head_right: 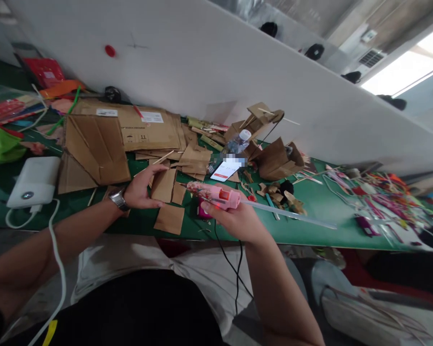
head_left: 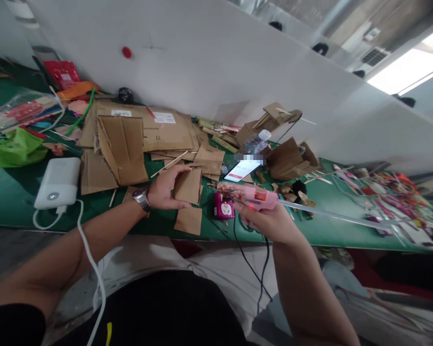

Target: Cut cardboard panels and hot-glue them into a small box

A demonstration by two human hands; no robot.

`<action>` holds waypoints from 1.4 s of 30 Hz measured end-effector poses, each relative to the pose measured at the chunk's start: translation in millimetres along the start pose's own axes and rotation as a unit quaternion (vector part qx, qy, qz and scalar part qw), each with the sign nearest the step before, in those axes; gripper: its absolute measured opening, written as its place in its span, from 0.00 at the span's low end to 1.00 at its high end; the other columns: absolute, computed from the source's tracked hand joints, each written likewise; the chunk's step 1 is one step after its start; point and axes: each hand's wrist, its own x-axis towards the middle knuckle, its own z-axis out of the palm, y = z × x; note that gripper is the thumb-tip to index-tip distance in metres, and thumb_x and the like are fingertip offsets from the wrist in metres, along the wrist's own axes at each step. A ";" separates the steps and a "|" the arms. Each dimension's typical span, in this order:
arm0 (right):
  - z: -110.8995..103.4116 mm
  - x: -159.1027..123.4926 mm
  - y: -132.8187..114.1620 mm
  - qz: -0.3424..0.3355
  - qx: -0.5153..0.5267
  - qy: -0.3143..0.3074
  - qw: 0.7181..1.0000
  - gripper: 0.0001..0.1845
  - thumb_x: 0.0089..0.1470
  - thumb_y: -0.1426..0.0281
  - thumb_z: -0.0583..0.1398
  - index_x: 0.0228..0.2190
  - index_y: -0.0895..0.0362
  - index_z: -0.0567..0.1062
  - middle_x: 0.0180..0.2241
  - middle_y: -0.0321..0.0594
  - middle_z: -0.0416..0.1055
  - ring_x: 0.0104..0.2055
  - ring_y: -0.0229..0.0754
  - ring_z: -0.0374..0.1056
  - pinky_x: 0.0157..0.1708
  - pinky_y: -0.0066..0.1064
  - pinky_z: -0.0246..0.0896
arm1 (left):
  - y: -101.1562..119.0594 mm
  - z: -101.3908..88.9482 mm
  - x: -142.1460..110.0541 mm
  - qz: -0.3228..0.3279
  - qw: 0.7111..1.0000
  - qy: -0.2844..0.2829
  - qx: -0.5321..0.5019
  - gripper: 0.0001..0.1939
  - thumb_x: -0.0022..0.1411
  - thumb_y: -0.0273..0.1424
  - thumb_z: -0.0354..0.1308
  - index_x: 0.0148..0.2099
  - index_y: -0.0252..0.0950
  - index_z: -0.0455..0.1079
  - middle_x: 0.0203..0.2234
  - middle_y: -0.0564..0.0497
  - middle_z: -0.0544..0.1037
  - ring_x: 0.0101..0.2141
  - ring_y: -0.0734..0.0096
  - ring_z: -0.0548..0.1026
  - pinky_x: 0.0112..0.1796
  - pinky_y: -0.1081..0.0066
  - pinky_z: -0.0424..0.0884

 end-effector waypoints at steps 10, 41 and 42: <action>-8.5 29.2 -38.6 -0.042 -0.067 -0.022 0.997 0.12 0.63 0.58 0.71 0.45 0.50 0.87 0.27 0.38 0.78 0.39 0.50 0.80 0.31 0.36 0.78 | 0.8 0.0 1.4 0.005 0.999 0.030 -0.019 0.54 0.49 0.58 0.77 0.68 0.35 0.66 0.58 0.33 0.78 0.55 0.40 0.80 0.53 0.46 0.79; 3.6 32.2 68.2 0.079 0.171 -0.093 0.978 0.21 0.69 0.59 0.66 0.59 0.48 0.84 0.52 0.48 0.84 0.49 0.49 0.81 0.38 0.32 0.78 | 2.4 15.0 -3.2 -0.097 0.995 0.030 -0.020 0.59 0.41 0.59 0.81 0.70 0.40 0.66 0.54 0.38 0.80 0.50 0.43 0.82 0.51 0.47 0.79; 3.8 28.7 67.9 0.105 0.180 -0.073 0.975 0.23 0.68 0.57 0.67 0.60 0.48 0.83 0.48 0.47 0.84 0.43 0.47 0.80 0.29 0.29 0.74 | 0.1 13.4 0.2 -0.087 0.995 0.033 -0.035 0.60 0.41 0.58 0.81 0.71 0.40 0.66 0.55 0.38 0.79 0.52 0.43 0.81 0.52 0.47 0.78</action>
